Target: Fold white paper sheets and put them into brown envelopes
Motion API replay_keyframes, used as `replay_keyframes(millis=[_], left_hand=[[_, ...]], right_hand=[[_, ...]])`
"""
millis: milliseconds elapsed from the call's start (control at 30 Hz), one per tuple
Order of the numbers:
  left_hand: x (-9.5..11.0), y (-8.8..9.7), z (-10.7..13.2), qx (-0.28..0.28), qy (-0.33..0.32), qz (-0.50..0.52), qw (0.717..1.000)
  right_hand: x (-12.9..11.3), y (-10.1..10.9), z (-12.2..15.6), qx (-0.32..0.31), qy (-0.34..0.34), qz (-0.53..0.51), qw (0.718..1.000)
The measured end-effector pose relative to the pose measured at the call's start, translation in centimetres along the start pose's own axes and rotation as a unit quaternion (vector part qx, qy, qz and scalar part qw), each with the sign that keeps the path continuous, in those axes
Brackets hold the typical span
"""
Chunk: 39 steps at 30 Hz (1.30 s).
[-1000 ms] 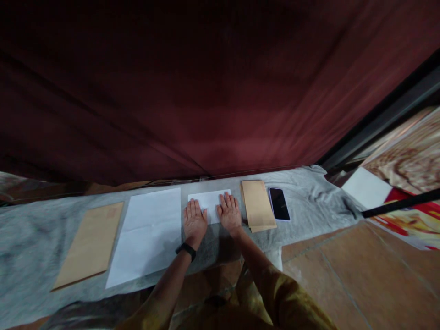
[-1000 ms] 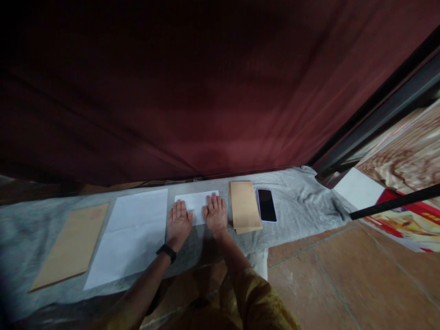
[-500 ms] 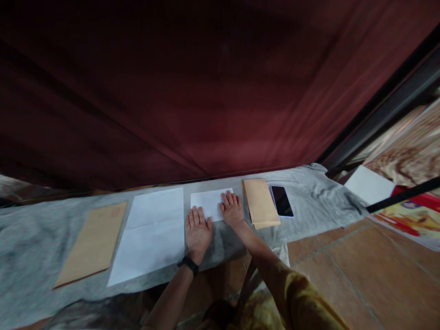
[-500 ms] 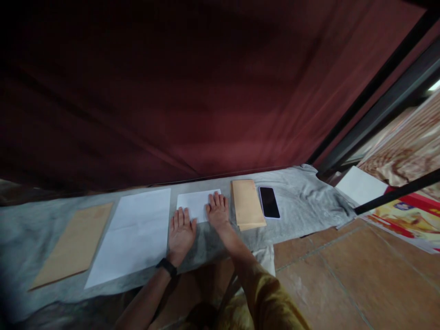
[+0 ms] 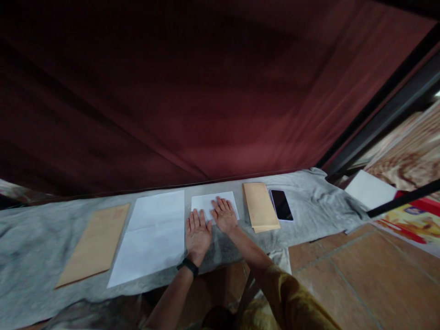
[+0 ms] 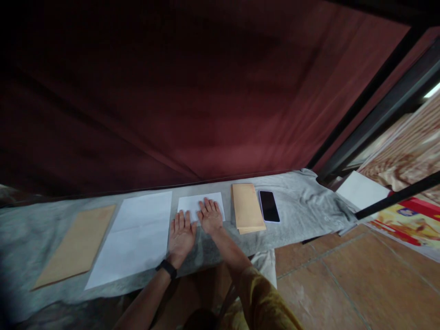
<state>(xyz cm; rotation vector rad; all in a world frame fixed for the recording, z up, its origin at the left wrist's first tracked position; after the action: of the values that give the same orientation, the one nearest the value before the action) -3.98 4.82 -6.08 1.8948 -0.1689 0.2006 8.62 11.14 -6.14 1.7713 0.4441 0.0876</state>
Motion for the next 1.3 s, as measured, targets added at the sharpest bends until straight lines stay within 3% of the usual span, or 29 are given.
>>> replay_keyframes(millis=[133, 333, 467, 633, 933, 1133, 1167, 1233, 1300], left_hand=[[0.0, 0.2, -0.1, 0.008, -0.003, -0.002, 1.0], [0.0, 0.2, -0.1, 0.012, 0.001, -0.001, 1.0], [-0.1, 0.1, -0.2, 0.008, 0.004, 0.002, 1.0], [-0.3, 0.3, -0.1, -0.004, -0.004, 0.009, 1.0], [-0.5, 1.1, 0.1, 0.005, -0.008, 0.081, 0.997], [-0.6, 3.5, 1.9, 0.074, 0.024, 0.259, 0.963], [-0.5, 4.0, 2.6, 0.08, 0.025, 0.282, 0.956], [0.0, 4.6, 3.8, 0.079, 0.014, 0.31, 0.947], [0.5, 4.9, 5.0, 0.069, -0.009, 0.319, 0.945]], right_hand=[[2.9, 0.5, -1.2, -0.019, -0.031, 0.007, 0.999], [6.3, 3.0, -6.3, -0.136, -0.001, 0.009, 0.991], [6.9, 3.9, -9.5, -0.169, -0.007, 0.017, 0.985], [6.6, 4.2, -11.2, -0.196, -0.021, 0.003, 0.98], [8.0, 6.7, -10.1, -0.235, -0.032, -0.14, 0.961], [8.5, 9.1, -4.1, -0.188, -0.089, -0.276, 0.938], [8.1, 8.9, -2.6, -0.17, -0.107, -0.31, 0.929], [7.3, 8.1, 0.7, -0.085, -0.215, -0.487, 0.842], [6.0, 6.8, 3.8, -0.05, -0.288, -0.579, 0.761]])
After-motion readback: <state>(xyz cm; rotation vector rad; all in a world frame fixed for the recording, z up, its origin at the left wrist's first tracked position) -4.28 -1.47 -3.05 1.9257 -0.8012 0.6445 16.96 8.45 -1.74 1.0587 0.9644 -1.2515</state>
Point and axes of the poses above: each hand's wrist, its own z-axis away from the middle knuckle, its own y-axis out of the back of the hand, x = y × z, the point moved 2 cm from there along -z, towards the middle knuckle, and after that the axes turned 4 degrees about z, right-handed, at the moved point
